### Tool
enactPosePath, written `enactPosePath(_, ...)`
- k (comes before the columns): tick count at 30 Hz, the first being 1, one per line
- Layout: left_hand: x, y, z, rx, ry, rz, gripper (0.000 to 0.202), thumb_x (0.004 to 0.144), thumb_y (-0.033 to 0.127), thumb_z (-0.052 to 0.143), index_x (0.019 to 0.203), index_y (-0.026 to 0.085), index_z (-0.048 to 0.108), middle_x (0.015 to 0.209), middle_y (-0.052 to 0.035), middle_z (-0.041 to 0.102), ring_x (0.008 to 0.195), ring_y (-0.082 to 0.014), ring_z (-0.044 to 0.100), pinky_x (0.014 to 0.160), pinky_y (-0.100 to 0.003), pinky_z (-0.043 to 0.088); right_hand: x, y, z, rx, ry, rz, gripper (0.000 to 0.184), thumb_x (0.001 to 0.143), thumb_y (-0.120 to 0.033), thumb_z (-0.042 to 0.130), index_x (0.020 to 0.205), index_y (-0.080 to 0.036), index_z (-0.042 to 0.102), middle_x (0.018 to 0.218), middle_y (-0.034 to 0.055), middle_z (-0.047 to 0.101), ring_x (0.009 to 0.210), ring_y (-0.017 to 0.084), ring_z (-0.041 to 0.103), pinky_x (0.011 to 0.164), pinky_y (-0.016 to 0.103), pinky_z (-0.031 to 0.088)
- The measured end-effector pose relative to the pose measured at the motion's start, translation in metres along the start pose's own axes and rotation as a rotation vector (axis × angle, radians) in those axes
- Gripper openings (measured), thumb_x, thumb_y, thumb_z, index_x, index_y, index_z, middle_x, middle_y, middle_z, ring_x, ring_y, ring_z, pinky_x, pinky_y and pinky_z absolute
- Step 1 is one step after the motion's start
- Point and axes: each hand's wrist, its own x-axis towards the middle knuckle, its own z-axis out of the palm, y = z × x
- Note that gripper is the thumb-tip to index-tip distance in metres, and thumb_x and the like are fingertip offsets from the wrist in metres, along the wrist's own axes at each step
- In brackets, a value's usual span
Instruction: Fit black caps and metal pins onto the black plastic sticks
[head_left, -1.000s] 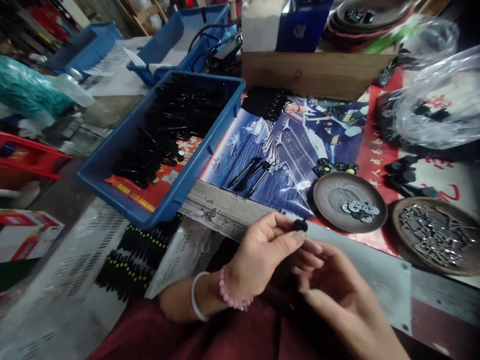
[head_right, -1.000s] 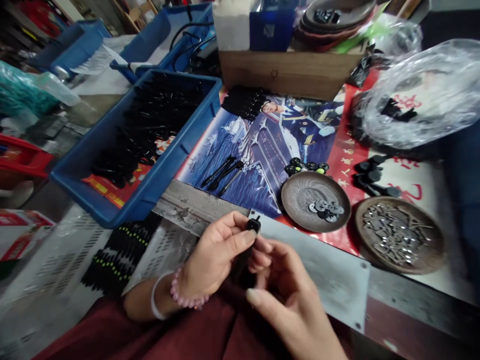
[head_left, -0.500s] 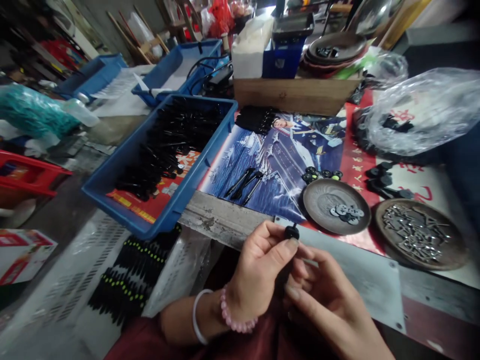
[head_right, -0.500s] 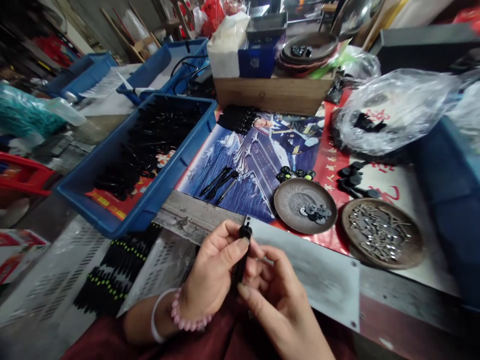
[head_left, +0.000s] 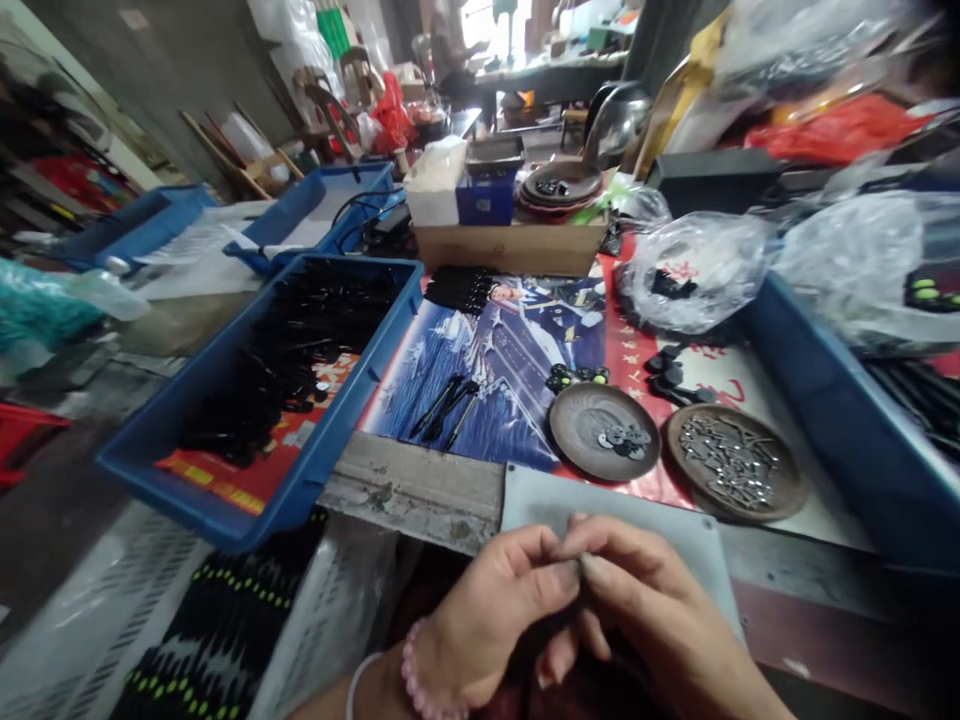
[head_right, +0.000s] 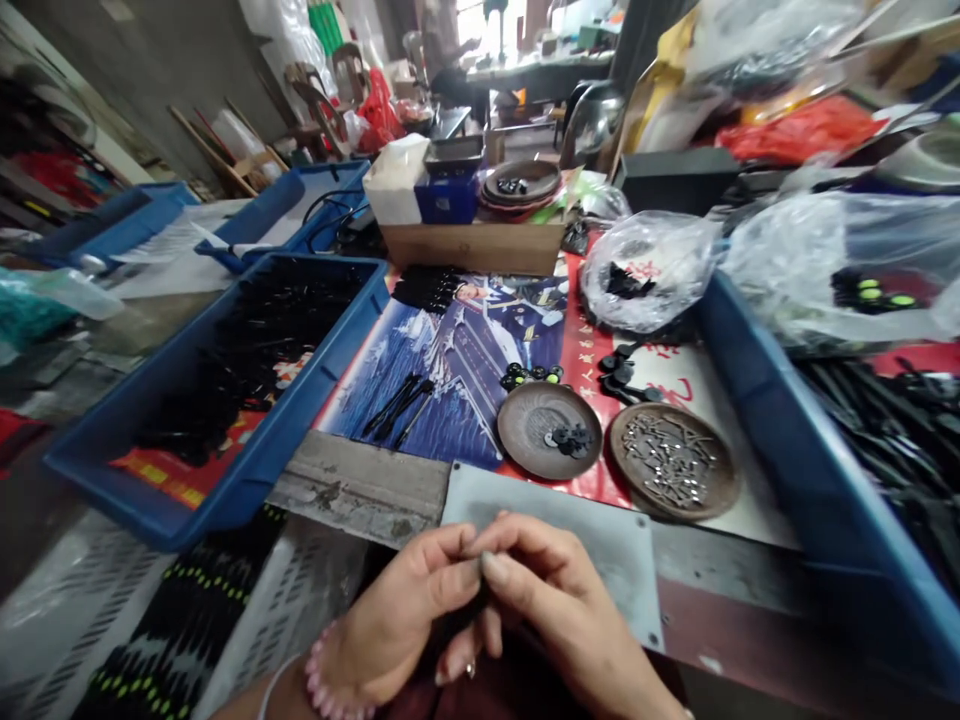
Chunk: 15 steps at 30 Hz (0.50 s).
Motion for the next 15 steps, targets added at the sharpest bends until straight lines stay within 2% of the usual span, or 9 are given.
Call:
enactPosePath(5, 0.001, 0.005, 0.000, 0.014, 0.026, -0.024, 0.031, 0.089, 0.042, 0.073, 0.091, 0.013, 0.063, 0.064, -0.0030, 0.069, 0.033, -0.0032, 0.044, 0.031, -0.012, 0.030, 0.005, 0.005, -0.007, -0.079, -0.145, -0.043, 0.032, 0.095, -0.052, 0.064, 0.091, -0.021, 0.061, 0.058, -0.0027, 0.061, 0.056, 0.021, 0.071, 0.056, 0.030, 0.056)
enactPosePath(9, 0.002, 0.003, -0.003, 0.066, -0.026, -0.060, 0.034, 0.087, 0.045, 0.074, 0.092, 0.015, 0.060, 0.058, 0.0012, 0.064, 0.032, -0.0029, 0.041, 0.032, -0.012, 0.032, 0.003, -0.016, -0.013, -0.421, -0.124, -0.119, 0.032, 0.099, -0.051, 0.058, 0.090, -0.021, 0.067, 0.070, 0.0028, 0.071, 0.067, 0.020, 0.072, 0.064, 0.029, 0.055)
enactPosePath(11, 0.002, 0.002, -0.007, 0.124, -0.049, -0.055, 0.039, 0.085, 0.051, 0.075, 0.090, 0.017, 0.056, 0.059, 0.0011, 0.065, 0.033, -0.0037, 0.045, 0.034, -0.012, 0.034, 0.004, -0.036, -0.023, -0.701, -0.014, -0.266, 0.030, 0.097, -0.049, 0.059, 0.091, -0.022, 0.071, 0.077, 0.0032, 0.073, 0.073, 0.020, 0.070, 0.067, 0.027, 0.054)
enactPosePath(13, 0.001, 0.003, -0.009, 0.173, -0.044, -0.047, 0.044, 0.083, 0.056, 0.075, 0.087, 0.018, 0.053, 0.059, 0.0008, 0.066, 0.036, -0.0046, 0.049, 0.037, -0.012, 0.037, 0.011, -0.062, -0.039, -0.986, 0.167, -0.435, 0.032, 0.097, -0.050, 0.058, 0.093, -0.022, 0.072, 0.080, 0.0036, 0.072, 0.076, 0.020, 0.069, 0.069, 0.027, 0.054)
enactPosePath(15, -0.002, 0.005, -0.010, 0.210, -0.019, -0.034, 0.046, 0.082, 0.059, 0.074, 0.084, 0.019, 0.051, 0.058, 0.0014, 0.065, 0.039, -0.0048, 0.051, 0.040, -0.011, 0.038, 0.025, -0.090, -0.057, -1.247, 0.394, -0.478, 0.035, 0.098, -0.050, 0.052, 0.097, -0.021, 0.071, 0.084, 0.0053, 0.074, 0.080, 0.022, 0.070, 0.073, 0.029, 0.054)
